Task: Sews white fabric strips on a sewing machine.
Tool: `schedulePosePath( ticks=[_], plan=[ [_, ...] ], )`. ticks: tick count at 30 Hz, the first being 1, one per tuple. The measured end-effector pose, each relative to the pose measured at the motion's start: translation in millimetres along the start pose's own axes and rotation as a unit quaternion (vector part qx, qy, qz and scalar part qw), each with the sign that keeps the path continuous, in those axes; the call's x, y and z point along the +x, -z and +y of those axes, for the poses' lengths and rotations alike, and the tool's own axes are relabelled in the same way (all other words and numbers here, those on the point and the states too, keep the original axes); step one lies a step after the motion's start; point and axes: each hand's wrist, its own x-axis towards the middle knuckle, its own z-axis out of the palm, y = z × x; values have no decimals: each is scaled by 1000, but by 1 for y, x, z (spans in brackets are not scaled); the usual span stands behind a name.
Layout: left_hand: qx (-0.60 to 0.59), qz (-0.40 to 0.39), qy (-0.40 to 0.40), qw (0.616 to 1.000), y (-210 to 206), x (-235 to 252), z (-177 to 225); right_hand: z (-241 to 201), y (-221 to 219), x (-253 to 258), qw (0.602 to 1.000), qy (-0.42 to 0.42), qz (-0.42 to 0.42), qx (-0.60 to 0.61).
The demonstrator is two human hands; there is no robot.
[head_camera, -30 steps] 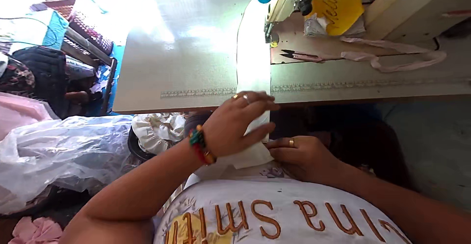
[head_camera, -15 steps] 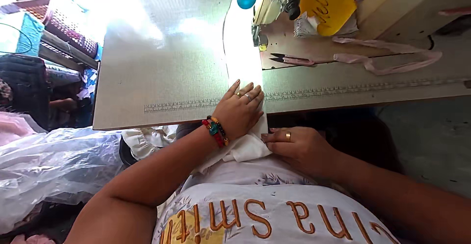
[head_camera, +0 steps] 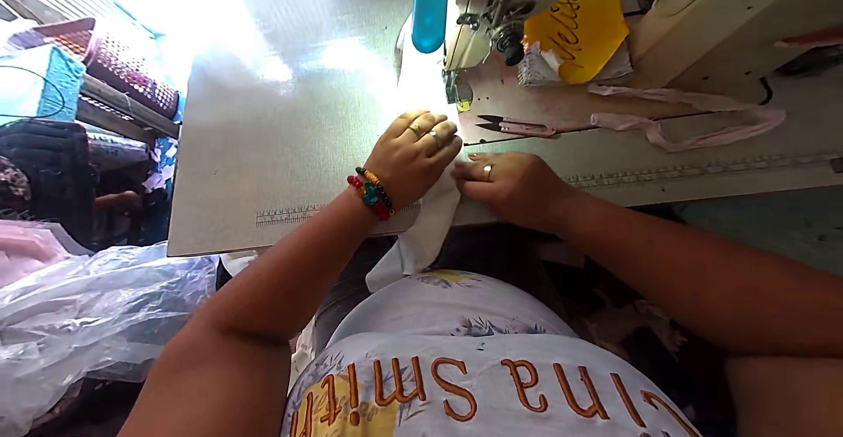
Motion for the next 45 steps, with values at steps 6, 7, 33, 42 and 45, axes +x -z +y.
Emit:
schedulePosePath(
  ticks=[6, 7, 33, 42, 45],
  plan=[
    [-135, -54, 191, 971, 28, -19, 31, 32, -11, 20, 999, -34, 4, -27],
    [-154, -65, 223, 960, 31, -22, 35, 34, -12, 23, 998, -51, -2, -28],
    [-269, -176, 420, 848, 42, -29, 51, -112, -3, -61, 905, -307, 5, 293],
    [-513, -245, 216, 794, 61, -61, 112, -109, -13, -59, 823, -480, 83, 291],
    [-564, -261, 355, 698, 50, -82, 107, -107, -24, -63, 848, -494, 54, 182]
  ],
)
